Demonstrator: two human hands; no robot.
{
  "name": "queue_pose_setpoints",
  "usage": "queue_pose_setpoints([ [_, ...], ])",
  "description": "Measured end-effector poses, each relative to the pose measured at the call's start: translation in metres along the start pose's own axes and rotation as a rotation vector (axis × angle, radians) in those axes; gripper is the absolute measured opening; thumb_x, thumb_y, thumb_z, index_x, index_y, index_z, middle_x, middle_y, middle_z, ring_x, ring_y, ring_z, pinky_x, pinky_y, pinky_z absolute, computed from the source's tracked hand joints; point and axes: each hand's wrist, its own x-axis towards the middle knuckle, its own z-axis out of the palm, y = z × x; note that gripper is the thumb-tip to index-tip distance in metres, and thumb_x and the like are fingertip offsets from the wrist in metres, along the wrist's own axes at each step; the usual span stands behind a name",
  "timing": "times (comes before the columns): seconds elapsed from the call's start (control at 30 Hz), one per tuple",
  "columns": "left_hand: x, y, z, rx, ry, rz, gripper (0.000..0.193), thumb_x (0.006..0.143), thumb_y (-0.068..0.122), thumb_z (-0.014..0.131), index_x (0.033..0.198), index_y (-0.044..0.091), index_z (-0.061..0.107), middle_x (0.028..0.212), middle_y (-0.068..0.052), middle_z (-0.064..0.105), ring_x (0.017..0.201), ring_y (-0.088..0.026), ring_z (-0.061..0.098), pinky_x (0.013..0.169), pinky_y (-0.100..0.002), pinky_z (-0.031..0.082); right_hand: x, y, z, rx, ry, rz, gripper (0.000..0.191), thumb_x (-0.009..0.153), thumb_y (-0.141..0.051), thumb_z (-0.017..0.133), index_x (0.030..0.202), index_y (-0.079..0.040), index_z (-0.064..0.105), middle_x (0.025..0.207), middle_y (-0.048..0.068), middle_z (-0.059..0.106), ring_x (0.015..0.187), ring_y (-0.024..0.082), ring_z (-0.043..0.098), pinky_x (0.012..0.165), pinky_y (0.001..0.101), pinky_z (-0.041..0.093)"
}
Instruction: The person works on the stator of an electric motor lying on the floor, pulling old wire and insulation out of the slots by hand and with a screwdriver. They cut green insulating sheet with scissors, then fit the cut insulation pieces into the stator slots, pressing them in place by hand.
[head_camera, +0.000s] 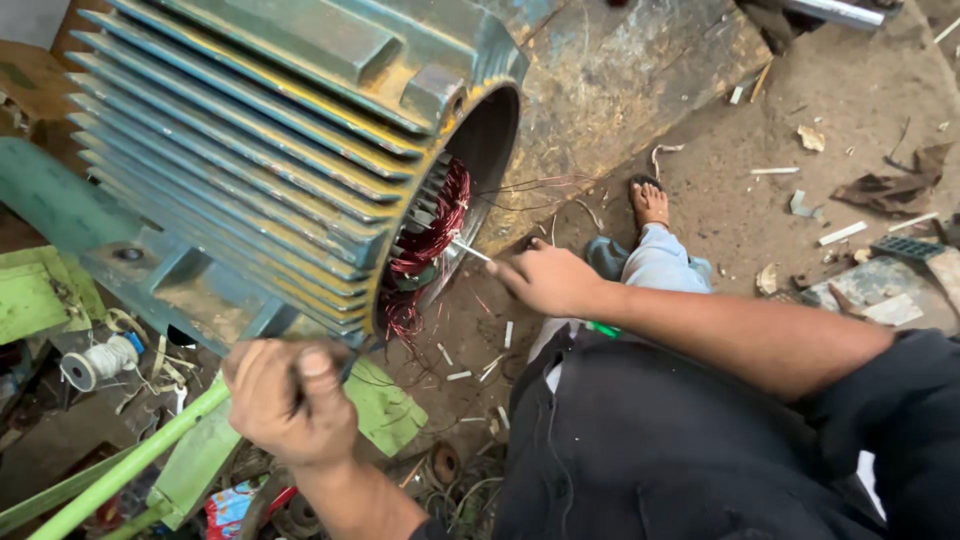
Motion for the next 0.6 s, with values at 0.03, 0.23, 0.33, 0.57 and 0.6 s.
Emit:
queue_pose_setpoints([
  [0.03, -0.006, 0.009, 0.0, 0.076, 0.002, 0.012, 0.032, 0.108, 0.025, 0.064, 0.083, 0.005, 0.064, 0.077, -0.006, 0.061, 0.079, -0.022, 0.058, 0.083, -0.034, 0.046, -0.008, 0.009, -0.007, -0.064, -0.01, -0.027, 0.056, 0.102, -0.055, 0.041, 0.101, -0.009, 0.073, 0.093, 0.022, 0.069, 0.089, 0.047, 0.067, 0.082, 0.0573, 0.052],
  [0.23, -0.049, 0.093, 0.056, 0.041, -0.189, 0.125, 0.022, 0.091, 0.022, 0.077, 0.108, 0.009, 0.071, 0.108, -0.008, 0.068, 0.107, -0.028, 0.066, 0.096, -0.042, 0.053, -0.07, 0.094, -0.093, -0.494, -0.012, -0.043, 0.042, 0.097, -0.05, 0.052, 0.102, -0.013, 0.07, 0.081, 0.021, 0.073, 0.079, 0.043, 0.07, 0.074, 0.0554, 0.055],
  [0.33, -0.046, 0.104, 0.126, 0.196, -0.346, 0.019, 0.039, 0.099, 0.02, 0.071, 0.133, 0.003, 0.062, 0.129, -0.016, 0.065, 0.125, -0.035, 0.062, 0.1, -0.045, 0.052, -0.091, 0.12, -0.143, -0.613, 0.184, -0.017, 0.038, 0.096, -0.046, 0.053, 0.093, -0.012, 0.07, 0.082, 0.018, 0.073, 0.075, 0.042, 0.07, 0.07, 0.055, 0.056],
  [0.57, -0.024, 0.05, 0.217, 0.769, -0.295, -0.18, 0.044, 0.097, 0.012, 0.056, 0.139, 0.001, 0.055, 0.137, -0.016, 0.06, 0.119, -0.034, 0.058, 0.099, -0.044, 0.05, -0.063, 0.116, -0.226, -0.764, 0.411, -0.029, 0.042, 0.104, -0.045, 0.053, 0.091, -0.009, 0.07, 0.072, 0.02, 0.069, 0.068, 0.041, 0.069, 0.062, 0.0525, 0.055],
  [0.6, -0.024, 0.045, 0.218, 0.783, -0.291, -0.156, 0.038, 0.096, 0.013, 0.056, 0.134, 0.003, 0.057, 0.13, -0.014, 0.061, 0.115, -0.033, 0.059, 0.098, -0.045, 0.05, -0.052, 0.113, -0.232, -0.812, 0.395, -0.05, 0.042, 0.106, -0.044, 0.051, 0.092, -0.01, 0.07, 0.071, 0.019, 0.069, 0.068, 0.04, 0.07, 0.062, 0.0514, 0.055],
])
